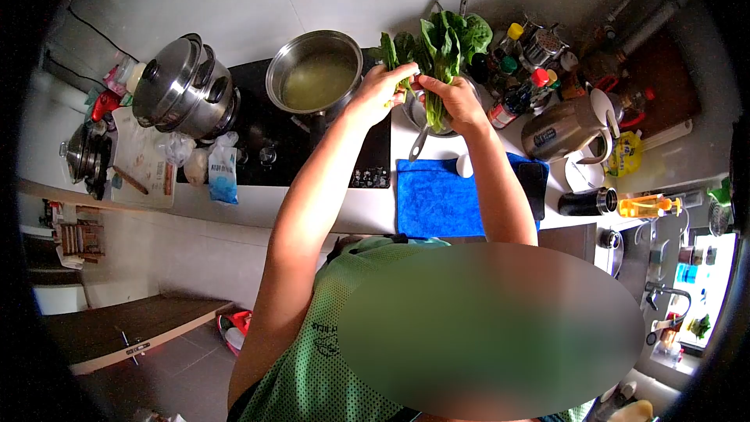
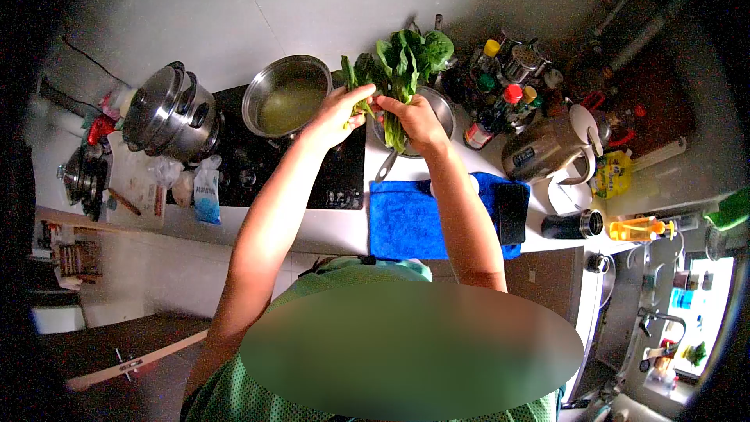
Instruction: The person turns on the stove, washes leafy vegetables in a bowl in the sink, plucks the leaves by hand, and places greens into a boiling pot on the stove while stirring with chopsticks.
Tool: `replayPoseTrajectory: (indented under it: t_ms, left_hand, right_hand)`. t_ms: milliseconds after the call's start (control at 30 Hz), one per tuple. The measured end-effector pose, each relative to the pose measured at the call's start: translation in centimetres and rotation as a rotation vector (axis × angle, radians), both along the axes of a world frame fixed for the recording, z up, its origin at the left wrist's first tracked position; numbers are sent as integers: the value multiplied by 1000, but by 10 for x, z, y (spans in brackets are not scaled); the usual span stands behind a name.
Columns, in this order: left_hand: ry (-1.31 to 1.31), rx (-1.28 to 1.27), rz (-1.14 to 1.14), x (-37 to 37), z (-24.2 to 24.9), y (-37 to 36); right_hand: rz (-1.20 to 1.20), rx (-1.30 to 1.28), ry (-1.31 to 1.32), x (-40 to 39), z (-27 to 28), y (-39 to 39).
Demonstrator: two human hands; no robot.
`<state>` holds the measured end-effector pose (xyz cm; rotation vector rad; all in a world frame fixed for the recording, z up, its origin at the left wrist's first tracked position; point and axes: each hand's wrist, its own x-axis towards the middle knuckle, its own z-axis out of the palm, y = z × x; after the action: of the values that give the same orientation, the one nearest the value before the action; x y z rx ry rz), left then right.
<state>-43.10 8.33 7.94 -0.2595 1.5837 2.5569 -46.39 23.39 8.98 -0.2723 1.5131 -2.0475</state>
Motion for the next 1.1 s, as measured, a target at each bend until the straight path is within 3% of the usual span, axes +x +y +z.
replayPoseTrajectory:
  t_ms: [100, 267, 500, 533, 600, 700, 1100]
  left_hand:
    - [38, -11, -50, 4, 5, 1]
    - [-13, -116, 95, -1, -1, 6]
    - [26, -26, 49, 2, 7, 9]
    - [193, -200, 58, 0, -3, 3]
    - [20, 174, 64, -6, -2, -5]
    - [-30, 174, 69, -8, -5, -12]
    - [43, -126, 33, -7, 0, -1]
  right_hand:
    - [-16, 75, 34, -1, -7, -1]
    - [-20, 181, 88, -2, -9, -1]
    - [-25, 215, 199, -3, -5, 5]
    - [-6, 209, 184, -4, -4, 7]
    - [16, 144, 155, -6, -6, 10]
    - [48, 79, 110, -7, -6, 13]
    - [82, 44, 59, -10, -6, 10]
